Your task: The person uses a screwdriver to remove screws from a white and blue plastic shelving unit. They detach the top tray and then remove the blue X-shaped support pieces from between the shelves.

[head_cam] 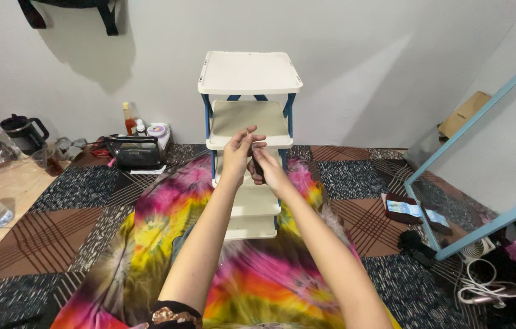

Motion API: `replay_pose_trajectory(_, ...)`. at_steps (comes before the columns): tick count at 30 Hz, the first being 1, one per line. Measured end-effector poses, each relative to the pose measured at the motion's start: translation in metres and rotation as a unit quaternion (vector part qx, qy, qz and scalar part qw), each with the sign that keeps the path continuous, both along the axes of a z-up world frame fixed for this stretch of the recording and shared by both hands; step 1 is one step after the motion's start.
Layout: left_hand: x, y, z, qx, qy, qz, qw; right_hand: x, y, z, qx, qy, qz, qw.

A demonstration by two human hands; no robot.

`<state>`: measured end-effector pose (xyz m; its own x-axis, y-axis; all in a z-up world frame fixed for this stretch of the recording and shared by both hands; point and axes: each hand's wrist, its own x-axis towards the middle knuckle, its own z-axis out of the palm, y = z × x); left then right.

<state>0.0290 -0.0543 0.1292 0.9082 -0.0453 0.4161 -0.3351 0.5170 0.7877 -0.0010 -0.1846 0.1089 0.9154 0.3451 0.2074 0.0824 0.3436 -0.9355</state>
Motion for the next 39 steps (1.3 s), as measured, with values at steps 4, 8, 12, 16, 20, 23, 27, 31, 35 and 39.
replay_pose_trajectory(4,0.001,-0.001,0.004,0.008,0.008,0.015,1.0,-0.006,0.004,-0.001,0.027,0.036,-0.014,0.999)
replay_pose_trajectory(8,0.005,-0.001,-0.004,-0.045,0.037,0.039,0.998,-0.007,0.022,-0.002,-0.113,-0.088,-0.164,0.976)
replay_pose_trajectory(12,0.008,-0.001,-0.01,-0.08,0.01,0.045,0.996,-0.012,0.033,-0.005,-0.24,-0.279,-0.327,0.871)
replay_pose_trajectory(16,0.007,0.009,-0.011,-0.036,-0.005,0.043,0.998,-0.009,0.031,-0.009,-0.138,-0.151,-0.209,0.956)
replay_pose_trajectory(20,0.005,0.026,-0.013,-0.04,0.027,0.018,0.999,0.0,0.015,-0.009,-0.062,-0.039,-0.044,0.996)
replay_pose_trajectory(23,0.012,0.023,-0.021,-0.091,0.023,0.052,0.994,0.001,0.02,-0.008,-0.241,-0.178,-0.184,0.936)
replay_pose_trajectory(27,0.032,0.014,-0.042,-0.123,0.021,0.148,0.981,-0.007,0.035,-0.001,-0.36,-0.393,-0.342,0.774)
replay_pose_trajectory(31,0.059,0.023,-0.068,-0.002,0.011,0.47,0.883,-0.004,0.035,0.02,-0.381,-0.406,-0.342,0.757)
replay_pose_trajectory(35,0.086,0.051,-0.085,-0.06,0.148,0.362,0.918,0.007,0.032,0.039,-0.458,-0.453,-0.344,0.683)
replay_pose_trajectory(39,0.101,0.065,-0.086,-0.078,0.192,0.161,0.965,0.014,0.037,0.051,-0.488,-0.479,-0.327,0.652)
